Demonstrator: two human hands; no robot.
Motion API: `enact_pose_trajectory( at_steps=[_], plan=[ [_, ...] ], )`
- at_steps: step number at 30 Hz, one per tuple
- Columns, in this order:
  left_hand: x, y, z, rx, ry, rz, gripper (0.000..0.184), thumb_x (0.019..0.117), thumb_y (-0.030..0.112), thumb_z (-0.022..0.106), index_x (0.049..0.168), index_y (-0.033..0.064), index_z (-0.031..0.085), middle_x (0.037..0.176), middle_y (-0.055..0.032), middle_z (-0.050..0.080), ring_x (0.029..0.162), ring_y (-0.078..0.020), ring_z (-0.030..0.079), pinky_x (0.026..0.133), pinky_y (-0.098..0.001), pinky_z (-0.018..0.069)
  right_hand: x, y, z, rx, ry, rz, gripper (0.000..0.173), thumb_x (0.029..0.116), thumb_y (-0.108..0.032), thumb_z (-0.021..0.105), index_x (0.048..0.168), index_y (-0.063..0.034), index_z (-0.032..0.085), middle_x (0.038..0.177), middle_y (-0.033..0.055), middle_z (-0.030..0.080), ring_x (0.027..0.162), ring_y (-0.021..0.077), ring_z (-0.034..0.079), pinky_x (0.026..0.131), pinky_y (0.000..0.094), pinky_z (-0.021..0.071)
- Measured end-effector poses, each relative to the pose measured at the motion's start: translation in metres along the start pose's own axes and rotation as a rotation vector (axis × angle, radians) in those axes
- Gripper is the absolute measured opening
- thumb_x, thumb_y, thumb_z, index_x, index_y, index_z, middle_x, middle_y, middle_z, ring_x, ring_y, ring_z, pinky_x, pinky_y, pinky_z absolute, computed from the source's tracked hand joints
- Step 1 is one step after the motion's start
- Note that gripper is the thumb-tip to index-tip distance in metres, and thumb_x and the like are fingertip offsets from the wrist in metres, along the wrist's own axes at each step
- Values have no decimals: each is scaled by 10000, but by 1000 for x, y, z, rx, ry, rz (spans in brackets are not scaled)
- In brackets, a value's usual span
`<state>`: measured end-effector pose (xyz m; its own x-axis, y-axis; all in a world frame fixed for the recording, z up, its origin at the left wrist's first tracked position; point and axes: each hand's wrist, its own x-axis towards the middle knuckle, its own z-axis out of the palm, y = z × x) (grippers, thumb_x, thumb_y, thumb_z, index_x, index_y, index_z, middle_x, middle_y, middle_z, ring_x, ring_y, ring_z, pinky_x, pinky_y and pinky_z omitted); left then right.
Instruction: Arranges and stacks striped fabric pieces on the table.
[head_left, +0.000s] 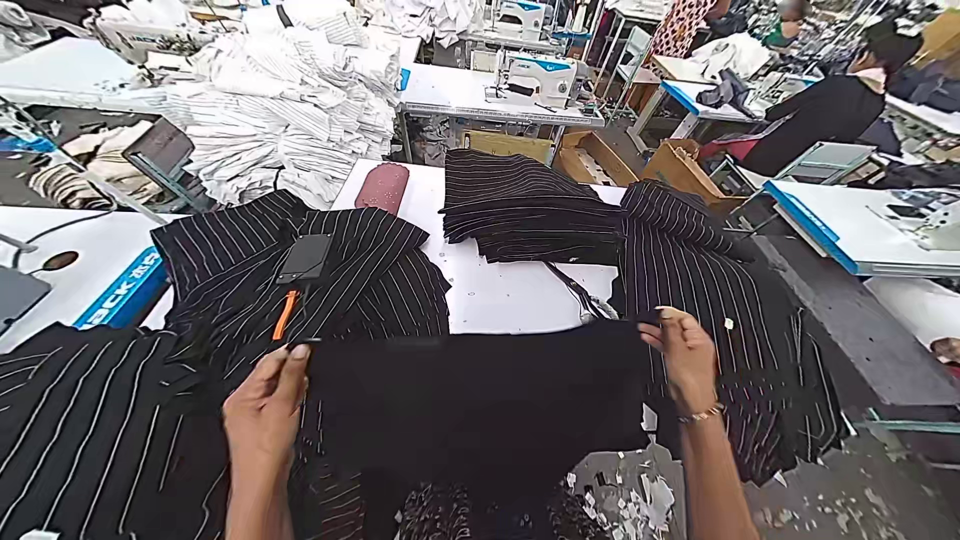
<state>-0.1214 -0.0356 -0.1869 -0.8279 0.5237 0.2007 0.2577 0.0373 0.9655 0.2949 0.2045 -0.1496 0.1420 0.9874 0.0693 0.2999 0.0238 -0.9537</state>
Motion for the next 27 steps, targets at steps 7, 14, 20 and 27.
enact_pose_trajectory(
  at_steps=[7, 14, 20, 27],
  plan=[
    [76, -64, 70, 144, -104, -95, 322, 1086, 155, 460, 1128, -100, 651, 875, -99, 752, 778, -107, 734, 792, -301, 605, 54, 84, 88, -197, 24, 2, 323, 1110, -143, 424, 1271, 90, 579, 1092, 204, 714, 926, 185, 748, 870, 329, 600],
    [-4, -64, 116, 641, -951, 232, 1132, 799, 765, 654, 1573, -3, 349, 1634, -231, 326, 1542, -383, 258, 1232, -642, 156, -52, 83, 113, -522, -682, -501, 738, 922, -566, 639, 1447, -51, 580, 1613, 247, 365, 1524, 463, 258, 1236, 611, 238],
    [-129, -102, 121, 938, -877, 505, 1188, 538, -3, 906, 1582, 3, 339, 1658, -239, 263, 1519, -393, 317, 1168, -679, 257, -160, 111, 119, -928, -965, -571, 1058, 651, -136, 879, 1591, -148, 394, 1684, 62, 302, 1556, 337, 259, 1169, 720, 207],
    [-93, -35, 115, 1039, -1158, -27, 650, 952, 46, 592, 1572, 130, 416, 1680, -101, 286, 1558, -322, 242, 1212, -648, 171, -96, 55, 95, -863, -1101, -121, 421, 880, 30, 584, 1253, -117, 712, 1456, 110, 581, 1331, 315, 556, 1064, 526, 465]
  ],
)
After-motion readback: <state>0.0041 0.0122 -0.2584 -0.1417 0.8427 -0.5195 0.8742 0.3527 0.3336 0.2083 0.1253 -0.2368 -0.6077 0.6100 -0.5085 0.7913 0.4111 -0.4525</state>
